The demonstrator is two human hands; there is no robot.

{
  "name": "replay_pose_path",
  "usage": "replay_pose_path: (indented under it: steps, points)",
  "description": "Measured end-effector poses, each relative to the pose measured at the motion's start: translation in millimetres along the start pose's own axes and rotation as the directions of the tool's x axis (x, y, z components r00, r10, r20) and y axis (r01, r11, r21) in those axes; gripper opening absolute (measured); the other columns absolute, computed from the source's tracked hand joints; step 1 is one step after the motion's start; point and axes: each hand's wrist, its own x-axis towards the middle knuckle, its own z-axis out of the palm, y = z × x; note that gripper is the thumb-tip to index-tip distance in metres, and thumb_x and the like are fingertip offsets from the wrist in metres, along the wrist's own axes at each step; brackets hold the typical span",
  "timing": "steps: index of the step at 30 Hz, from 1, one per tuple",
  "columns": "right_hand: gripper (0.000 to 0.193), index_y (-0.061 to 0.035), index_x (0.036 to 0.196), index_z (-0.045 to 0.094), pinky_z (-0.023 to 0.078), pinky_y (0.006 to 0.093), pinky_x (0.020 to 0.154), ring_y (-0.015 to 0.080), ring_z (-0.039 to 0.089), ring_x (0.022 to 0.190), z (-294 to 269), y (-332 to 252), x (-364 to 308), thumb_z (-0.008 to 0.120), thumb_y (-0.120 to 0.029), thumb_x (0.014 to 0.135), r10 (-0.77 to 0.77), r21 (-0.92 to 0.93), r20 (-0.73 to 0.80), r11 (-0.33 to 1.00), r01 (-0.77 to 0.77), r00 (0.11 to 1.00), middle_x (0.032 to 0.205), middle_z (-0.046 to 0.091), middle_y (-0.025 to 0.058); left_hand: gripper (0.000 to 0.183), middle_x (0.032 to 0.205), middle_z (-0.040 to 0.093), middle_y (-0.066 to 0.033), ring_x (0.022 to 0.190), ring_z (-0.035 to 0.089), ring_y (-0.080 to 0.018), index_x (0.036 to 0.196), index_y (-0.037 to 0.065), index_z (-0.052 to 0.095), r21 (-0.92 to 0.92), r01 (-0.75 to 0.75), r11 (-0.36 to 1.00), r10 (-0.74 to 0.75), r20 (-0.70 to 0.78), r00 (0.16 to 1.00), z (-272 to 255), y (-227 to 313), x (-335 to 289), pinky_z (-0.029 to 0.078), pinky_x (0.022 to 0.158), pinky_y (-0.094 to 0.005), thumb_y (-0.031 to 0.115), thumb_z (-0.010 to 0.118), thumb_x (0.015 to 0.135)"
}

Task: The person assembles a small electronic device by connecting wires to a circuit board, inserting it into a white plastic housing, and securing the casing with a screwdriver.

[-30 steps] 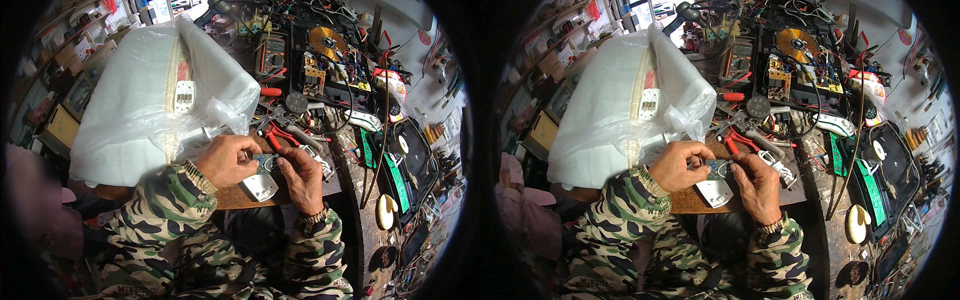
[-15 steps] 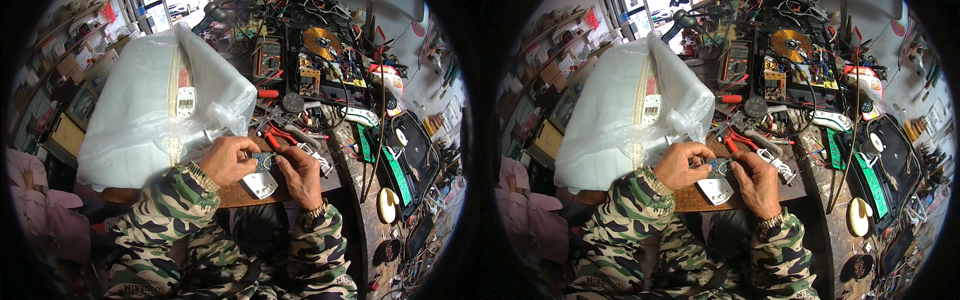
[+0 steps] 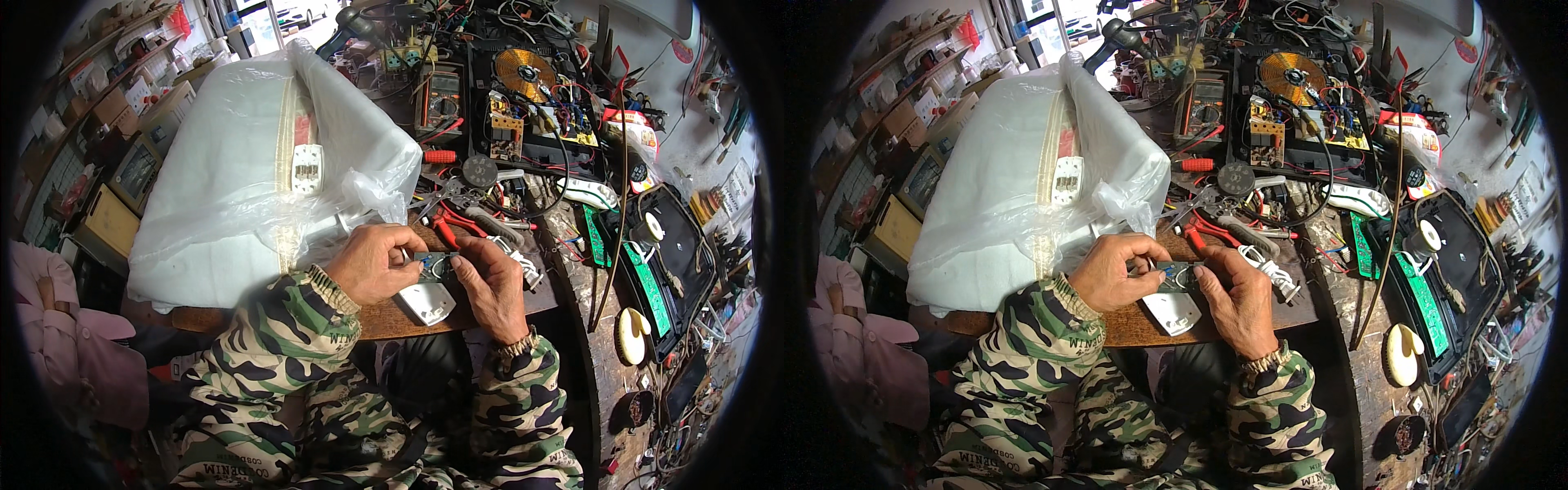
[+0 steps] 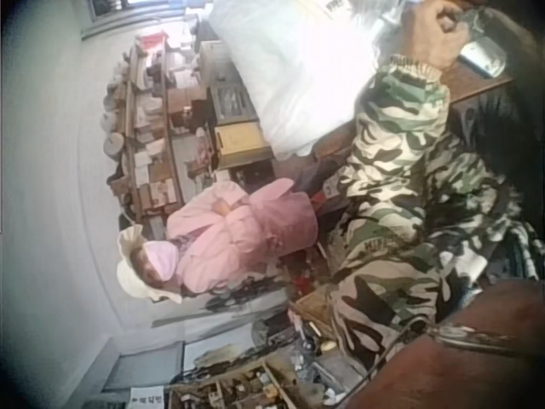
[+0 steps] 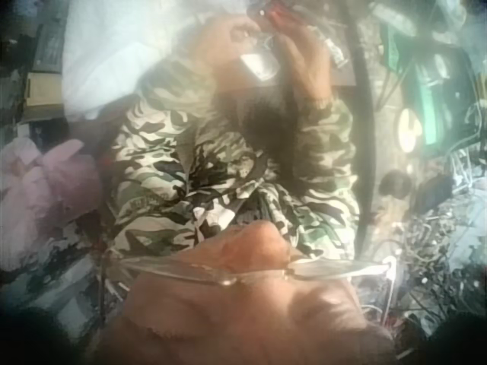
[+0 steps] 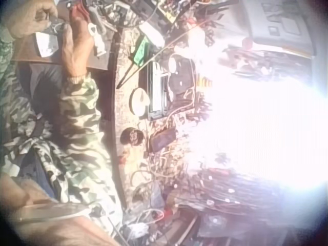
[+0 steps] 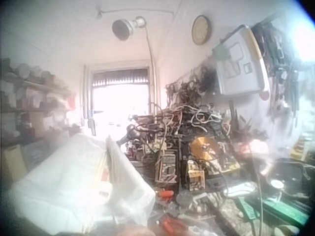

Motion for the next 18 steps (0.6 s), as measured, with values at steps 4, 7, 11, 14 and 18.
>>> replay_pose_path:
  steps: [4,7,11,14,18]
  points:
    - [0.026,0.0047,0.117,0.069,0.054,0.0286,0.073,0.0115,0.067,0.081,-6,-7,-2,0.075,-0.012,0.097,-0.021,-0.049,0.073,0.998,0.025,0.997,0.088,0.073,0.0086,0.021,0.095,0.071,-0.009,0.079,0.068,-0.0154,0.104,-0.001,0.073,0.135,-0.096,0.986,0.095,0.008,0.995,-3,6,-1,0.055,0.072,-0.0305,0.003,0.076,0.084]
    - [0.023,0.0039,0.112,0.068,0.054,0.0295,0.073,0.0125,0.067,0.081,-11,-11,-4,0.076,-0.011,0.096,-0.079,-0.078,0.133,0.993,0.089,0.988,0.089,0.071,0.0083,0.022,0.1,0.072,-0.0107,0.09,0.072,-0.0246,0.103,0.001,0.073,0.186,-0.344,0.92,0.354,-0.019,0.935,-2,7,-1,0.057,0.079,-0.035,0.001,0.077,0.081]
    - [0.019,0.0007,0.104,0.067,0.055,0.0327,0.073,0.0235,0.071,0.085,-4,-8,-3,0.079,-0.004,0.089,-0.331,-0.096,0.147,0.933,0.346,0.932,0.096,0.07,0.0125,0.031,0.108,0.073,-0.0117,0.102,0.072,-0.0291,0.108,0.002,0.073,0.196,-0.438,0.877,0.448,-0.008,0.894,-5,1,-4,0.058,0.087,-0.0381,0.002,0.083,0.079]
    - [0.026,-0.002,0.101,0.067,0.056,0.0371,0.072,0.0329,0.071,0.087,1,-6,-3,0.08,0.003,0.08,-0.486,-0.207,0.171,0.833,0.514,0.857,0.098,0.069,0.0138,0.037,0.112,0.073,-0.0124,0.104,0.072,-0.0299,0.112,0.002,0.073,0.166,-0.468,0.868,0.469,0.032,0.882,-10,-5,-3,0.058,0.09,-0.0389,0.003,0.086,0.077]
    - [0.026,-0.0046,0.099,0.067,0.055,0.0407,0.072,0.0322,0.07,0.085,5,-10,-12,0.08,0.002,0.078,-0.571,-0.426,0.14,0.703,0.569,0.809,0.099,0.07,0.0125,0.041,0.115,0.073,-0.0142,0.106,0.071,-0.0315,0.115,0.003,0.073,0.238,-0.469,0.851,0.475,0.035,0.879,-33,-7,-7,0.057,0.093,-0.0387,0.003,0.086,0.076]
